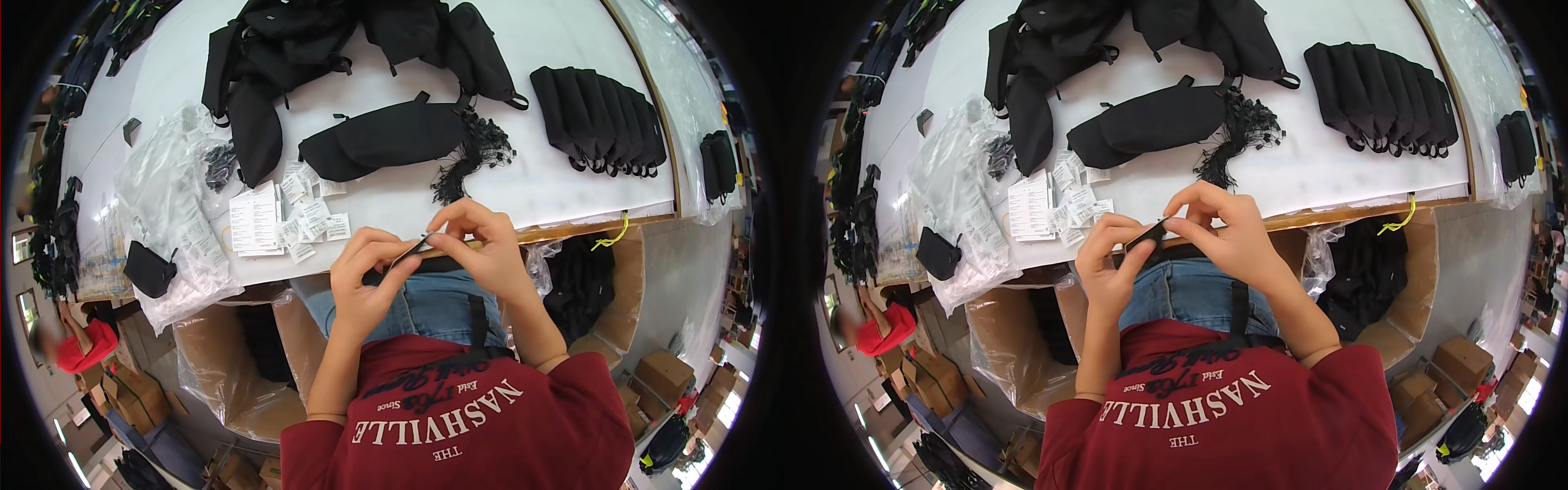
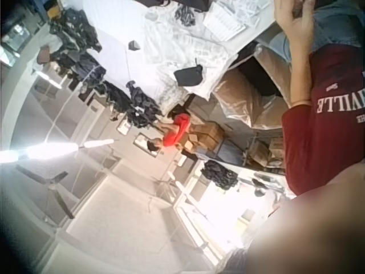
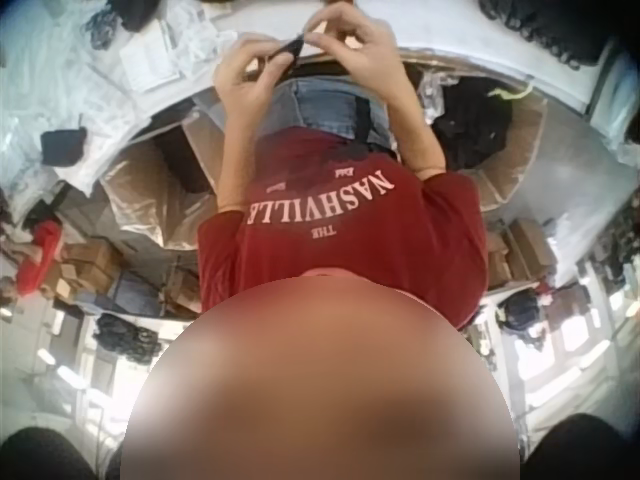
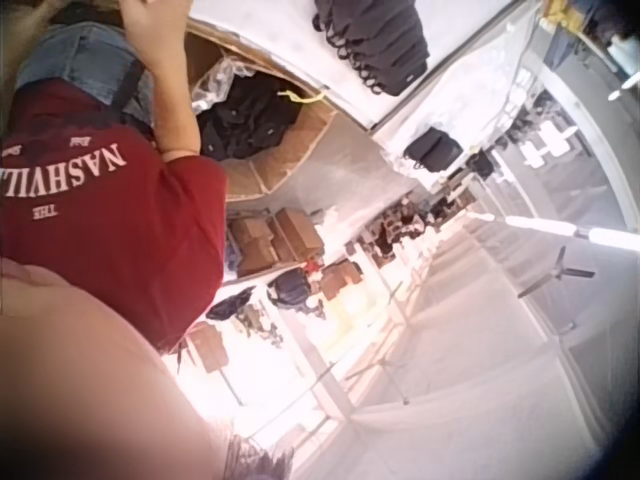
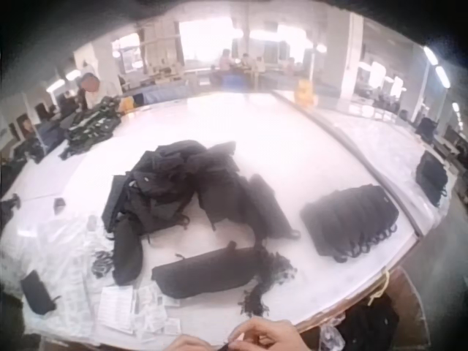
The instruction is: Packing sunglasses into soft cases and attaching tags in a manufacturing setting.
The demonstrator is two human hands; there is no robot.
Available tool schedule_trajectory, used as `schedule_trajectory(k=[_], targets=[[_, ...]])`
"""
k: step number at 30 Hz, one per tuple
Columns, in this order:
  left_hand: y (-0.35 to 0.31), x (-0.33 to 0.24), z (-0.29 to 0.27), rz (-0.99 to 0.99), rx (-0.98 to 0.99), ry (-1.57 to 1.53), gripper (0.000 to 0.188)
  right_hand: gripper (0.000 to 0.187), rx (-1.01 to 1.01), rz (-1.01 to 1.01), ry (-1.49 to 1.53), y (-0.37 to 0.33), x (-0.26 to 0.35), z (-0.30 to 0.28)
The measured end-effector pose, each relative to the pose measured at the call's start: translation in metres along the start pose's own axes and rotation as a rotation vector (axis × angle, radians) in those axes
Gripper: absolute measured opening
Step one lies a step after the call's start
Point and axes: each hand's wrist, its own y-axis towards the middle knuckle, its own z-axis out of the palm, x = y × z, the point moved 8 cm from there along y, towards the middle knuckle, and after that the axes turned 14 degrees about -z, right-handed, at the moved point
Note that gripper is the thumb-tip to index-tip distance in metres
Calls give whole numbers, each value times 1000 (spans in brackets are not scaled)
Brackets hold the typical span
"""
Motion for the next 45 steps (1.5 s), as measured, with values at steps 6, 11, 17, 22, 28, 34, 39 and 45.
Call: schedule_trajectory(k=[6,11,17,22,28,34,39,45], targets=[[3,29,10,-318,220,-268,8,8,134,23,-16,-2,1,7],[2,30,9,-250,217,-196,6,6,187,-8,-2,-3,-2,13],[22,32,-3,-162,79,-123,10,14,289,223,233,-11,-18,21],[70,16,2,239,-185,679,39,9,158,245,247,-15,-28,5],[94,24,55,423,-24,987,53,12,130,283,241,-24,-34,-9],[114,18,90,586,-51,1015,35,11,125,249,165,-29,-24,-17],[88,14,48,433,203,900,37,10,15,284,166,-38,-31,-41],[50,25,-2,201,135,918,43,12,62,297,98,-36,-40,-38]])
